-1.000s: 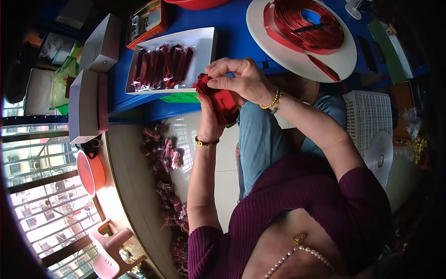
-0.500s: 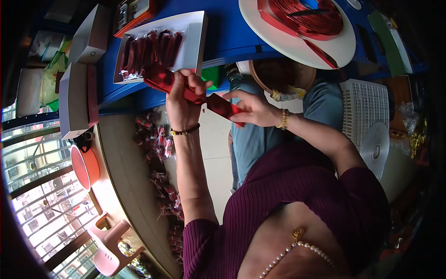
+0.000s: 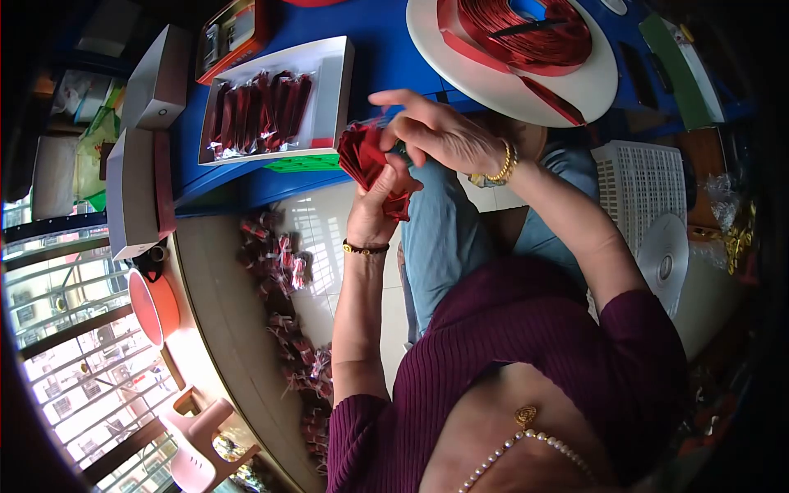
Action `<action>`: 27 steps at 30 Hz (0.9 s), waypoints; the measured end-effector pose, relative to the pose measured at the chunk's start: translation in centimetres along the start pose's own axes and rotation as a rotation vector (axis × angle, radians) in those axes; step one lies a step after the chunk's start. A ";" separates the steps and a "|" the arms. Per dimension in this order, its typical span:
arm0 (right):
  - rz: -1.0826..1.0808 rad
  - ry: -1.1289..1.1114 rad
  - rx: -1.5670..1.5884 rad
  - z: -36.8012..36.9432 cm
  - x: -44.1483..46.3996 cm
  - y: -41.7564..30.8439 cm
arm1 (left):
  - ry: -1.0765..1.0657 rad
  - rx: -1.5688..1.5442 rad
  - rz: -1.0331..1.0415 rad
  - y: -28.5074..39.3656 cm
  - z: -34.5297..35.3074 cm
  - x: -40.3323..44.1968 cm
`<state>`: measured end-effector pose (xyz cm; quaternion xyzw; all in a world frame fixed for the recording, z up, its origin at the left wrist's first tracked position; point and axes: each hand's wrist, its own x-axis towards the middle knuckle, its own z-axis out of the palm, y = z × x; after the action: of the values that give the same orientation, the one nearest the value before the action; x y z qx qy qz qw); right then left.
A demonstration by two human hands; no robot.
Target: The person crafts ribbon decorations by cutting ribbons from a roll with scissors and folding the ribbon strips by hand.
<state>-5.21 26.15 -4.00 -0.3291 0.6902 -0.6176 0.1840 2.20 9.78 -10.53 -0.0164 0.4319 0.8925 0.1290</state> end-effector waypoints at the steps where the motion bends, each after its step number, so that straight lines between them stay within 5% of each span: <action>1: 0.038 0.068 0.075 0.0 -0.8 1.0 | 0.030 -0.017 -0.033 -0.2 0.0 -0.2; 7: 0.285 0.057 0.508 2.4 -5.4 5.0 | 0.013 -0.166 -0.188 -3.0 1.9 -1.7; 15: 0.596 0.166 0.612 3.1 -7.2 3.7 | -0.021 -0.037 -0.333 -7.4 3.8 -4.3; 20: 0.458 0.281 0.512 4.2 -8.8 6.7 | -0.038 0.208 -0.414 -7.5 4.2 -4.7; 22: 0.348 0.356 0.428 4.3 -9.0 6.3 | -0.031 0.381 -0.265 -7.7 4.2 -4.7; 27: 0.386 0.361 0.222 4.7 -9.2 5.3 | 0.152 0.194 -0.185 -7.7 4.8 -5.0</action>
<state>3.32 29.12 -11.32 -0.0545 0.6897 -0.6916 0.2073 9.29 17.02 -12.75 -0.1109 0.5213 0.8271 0.1784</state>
